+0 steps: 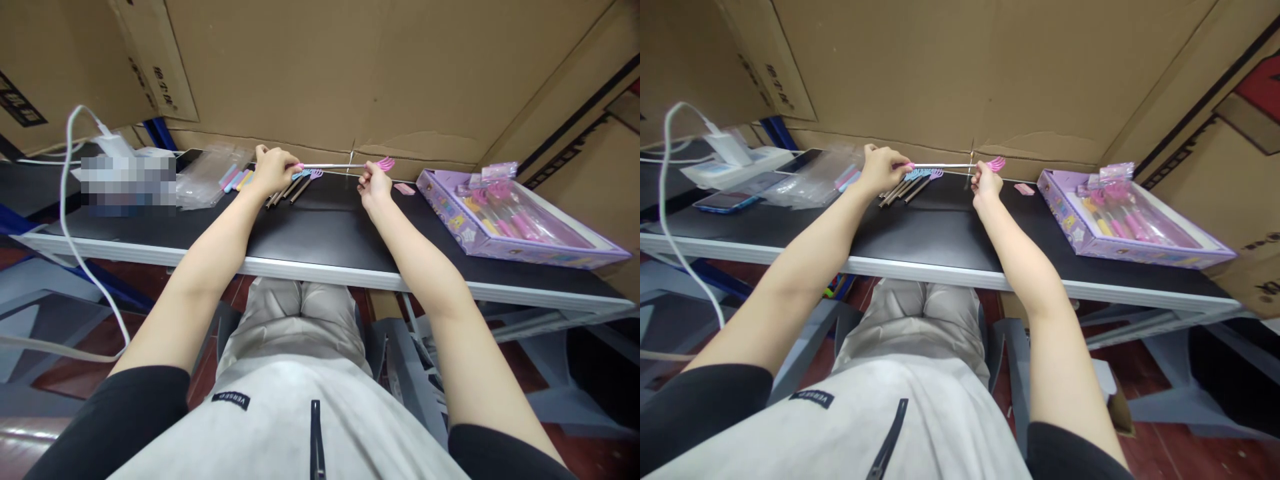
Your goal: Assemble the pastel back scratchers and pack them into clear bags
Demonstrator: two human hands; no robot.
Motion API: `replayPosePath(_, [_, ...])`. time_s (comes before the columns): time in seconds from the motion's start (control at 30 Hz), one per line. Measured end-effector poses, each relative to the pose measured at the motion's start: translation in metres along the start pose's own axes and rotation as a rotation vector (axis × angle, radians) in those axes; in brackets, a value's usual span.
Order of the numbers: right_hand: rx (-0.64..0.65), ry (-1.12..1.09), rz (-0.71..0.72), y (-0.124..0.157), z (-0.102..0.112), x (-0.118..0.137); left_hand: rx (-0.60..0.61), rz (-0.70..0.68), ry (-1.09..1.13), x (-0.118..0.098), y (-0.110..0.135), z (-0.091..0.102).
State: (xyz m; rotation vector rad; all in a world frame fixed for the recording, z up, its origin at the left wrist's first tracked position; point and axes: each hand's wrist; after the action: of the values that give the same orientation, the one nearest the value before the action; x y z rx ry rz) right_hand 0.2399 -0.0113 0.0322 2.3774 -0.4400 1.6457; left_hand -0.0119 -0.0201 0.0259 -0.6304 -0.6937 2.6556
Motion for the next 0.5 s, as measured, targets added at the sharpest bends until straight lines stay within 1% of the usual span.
replayPosePath(0.1, [0.055, 0.033, 0.005, 0.010, -0.006, -0.005, -0.022, -0.041, 0.014, -0.008, 0.002, -0.004])
replayPosePath(0.17, [0.114, 0.059, 0.004, 0.016, -0.008, -0.009, -0.015, -0.061, 0.010, -0.014, 0.003, -0.007])
replayPosePath(0.23, [0.144, 0.066, -0.004, 0.022, -0.012, -0.011, -0.004, -0.068, 0.006, -0.020, 0.005, -0.010])
replayPosePath(0.33, [0.129, 0.038, -0.017, 0.027, -0.015, -0.011, 0.000, -0.059, 0.026, -0.025, 0.005, -0.012])
replayPosePath(0.5, [0.114, 0.044, -0.017, 0.025, -0.014, -0.004, 0.030, -0.014, 0.043, -0.028, 0.004, -0.012])
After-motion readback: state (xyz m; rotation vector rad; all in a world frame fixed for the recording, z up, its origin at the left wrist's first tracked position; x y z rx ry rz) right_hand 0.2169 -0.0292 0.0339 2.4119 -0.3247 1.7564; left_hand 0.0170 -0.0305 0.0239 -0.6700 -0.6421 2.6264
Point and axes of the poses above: each hand's wrist, its own y-axis away from the middle knuckle, its own z-axis out of the back of the hand, x = y × z
